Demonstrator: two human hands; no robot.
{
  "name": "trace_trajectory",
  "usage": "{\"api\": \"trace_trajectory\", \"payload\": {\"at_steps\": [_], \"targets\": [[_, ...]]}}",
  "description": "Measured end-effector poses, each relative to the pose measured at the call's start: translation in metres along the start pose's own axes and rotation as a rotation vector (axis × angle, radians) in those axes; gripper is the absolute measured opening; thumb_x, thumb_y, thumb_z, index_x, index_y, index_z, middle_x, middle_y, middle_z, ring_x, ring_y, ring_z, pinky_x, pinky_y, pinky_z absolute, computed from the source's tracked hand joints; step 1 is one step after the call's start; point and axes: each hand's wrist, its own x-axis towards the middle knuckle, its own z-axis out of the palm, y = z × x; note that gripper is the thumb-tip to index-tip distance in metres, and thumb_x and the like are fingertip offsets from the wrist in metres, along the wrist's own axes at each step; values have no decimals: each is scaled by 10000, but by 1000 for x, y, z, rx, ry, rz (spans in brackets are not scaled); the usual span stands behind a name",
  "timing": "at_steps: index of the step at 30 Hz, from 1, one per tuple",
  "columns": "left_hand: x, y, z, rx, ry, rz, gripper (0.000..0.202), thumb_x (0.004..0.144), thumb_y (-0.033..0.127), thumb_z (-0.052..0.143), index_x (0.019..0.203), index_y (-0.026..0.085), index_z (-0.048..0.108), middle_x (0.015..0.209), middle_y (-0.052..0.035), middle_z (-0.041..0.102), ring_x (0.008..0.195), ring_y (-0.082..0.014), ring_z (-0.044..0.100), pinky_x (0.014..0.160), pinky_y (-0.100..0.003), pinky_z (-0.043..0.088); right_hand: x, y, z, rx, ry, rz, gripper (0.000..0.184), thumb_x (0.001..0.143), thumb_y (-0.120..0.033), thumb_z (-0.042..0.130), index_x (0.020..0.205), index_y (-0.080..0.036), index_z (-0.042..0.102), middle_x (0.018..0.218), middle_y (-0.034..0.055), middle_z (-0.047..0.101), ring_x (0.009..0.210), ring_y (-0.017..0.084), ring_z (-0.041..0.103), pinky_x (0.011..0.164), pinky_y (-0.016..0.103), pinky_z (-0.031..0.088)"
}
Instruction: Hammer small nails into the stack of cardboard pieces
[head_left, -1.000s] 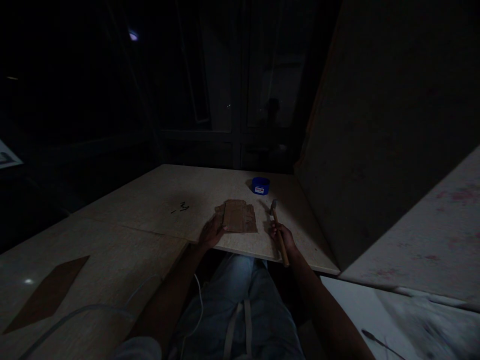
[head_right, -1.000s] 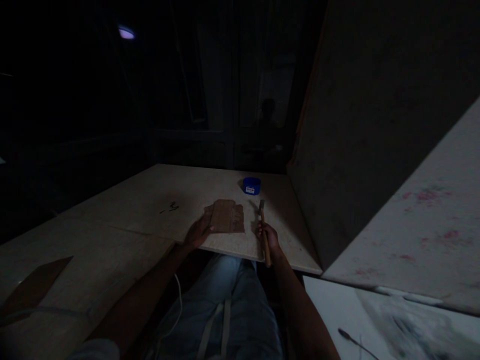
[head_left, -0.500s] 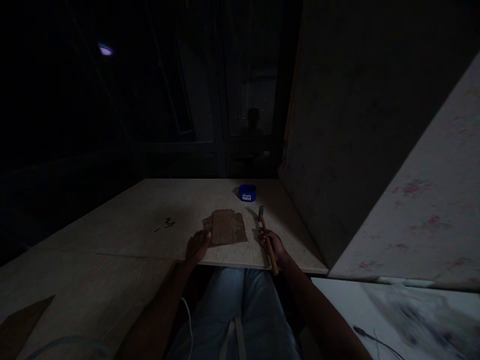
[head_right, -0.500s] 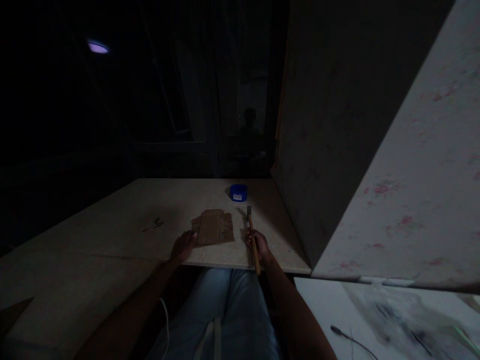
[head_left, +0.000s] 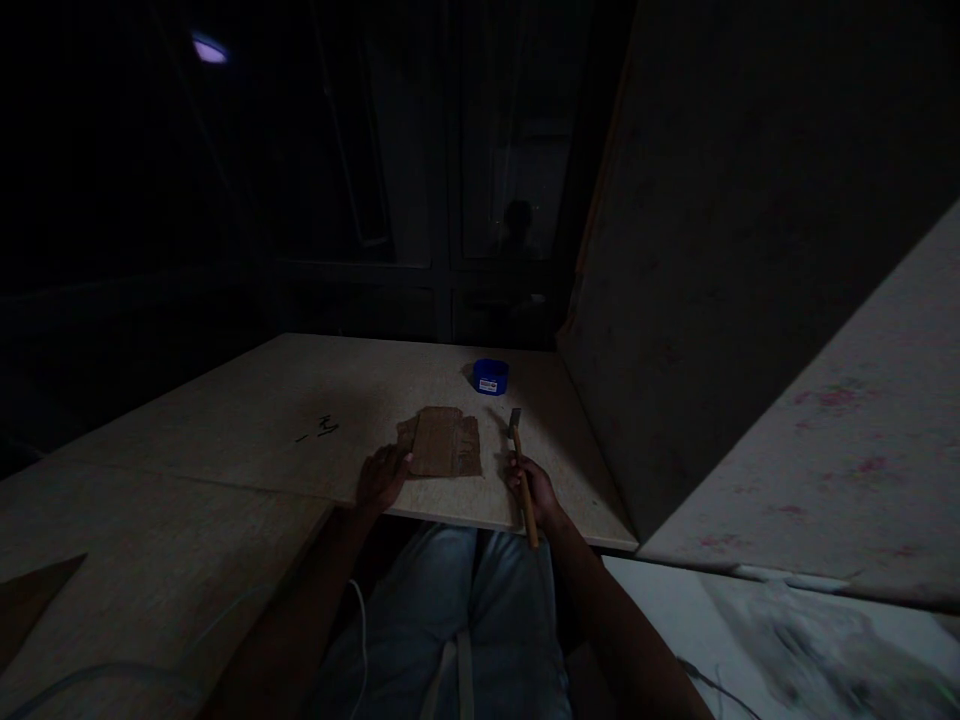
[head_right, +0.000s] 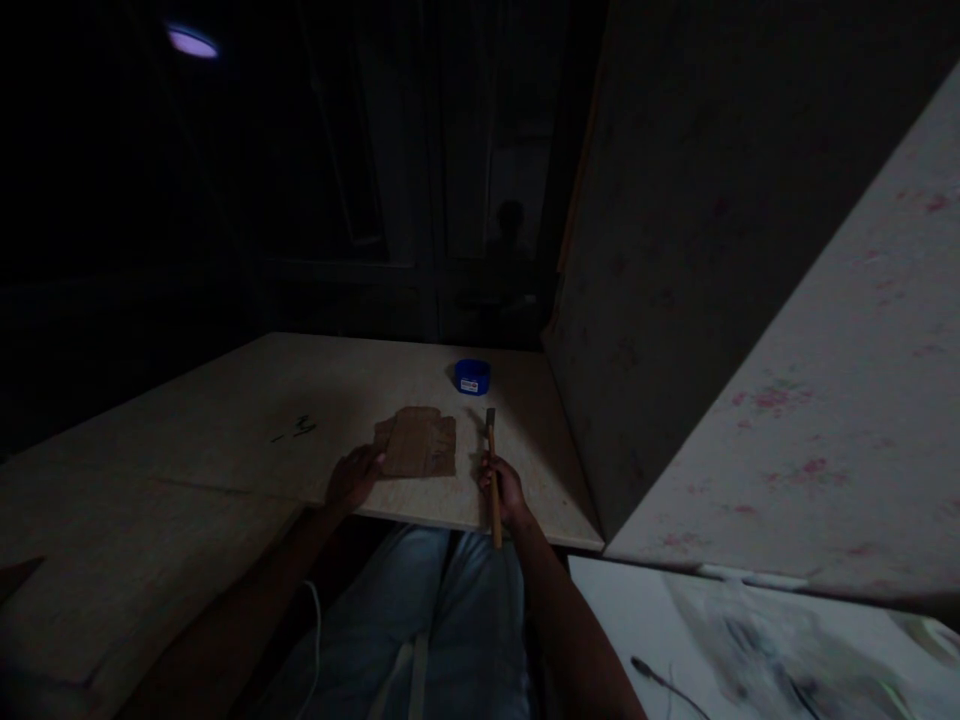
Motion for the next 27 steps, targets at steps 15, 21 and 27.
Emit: {"api": "trace_trajectory", "payload": {"at_steps": [15, 21, 27], "targets": [[-2, -3, 8, 37, 68, 46, 468, 1025, 391, 308, 1309, 190, 620, 1391, -134, 621, 1336, -286, 511, 1124, -505, 365, 2, 2, -3, 65, -33, 76, 217, 728, -118, 744, 920, -160, 653, 663, -29, 615, 474, 73, 509, 402, 165, 455], [-4, -7, 16, 1, 93, 21, 473, 1028, 379, 305, 1326, 195, 623, 1430, -119, 601, 1376, -275, 488, 1158, -505, 345, -2, -2, 1, 44, -35, 100, 241, 725, -119, 755, 940, -165, 656, 687, -40, 626, 475, 58, 494, 412, 159, 461], [-3, -12, 20, 39, 67, 3, 467, 1016, 322, 331, 1354, 170, 615, 1465, -139, 567, 1396, -282, 482, 1177, -504, 330, -3, -2, 2, 49, -34, 119, 227, 751, -143, 758, 944, -176, 642, 664, -53, 607, 471, 51, 487, 411, 149, 458]]}}
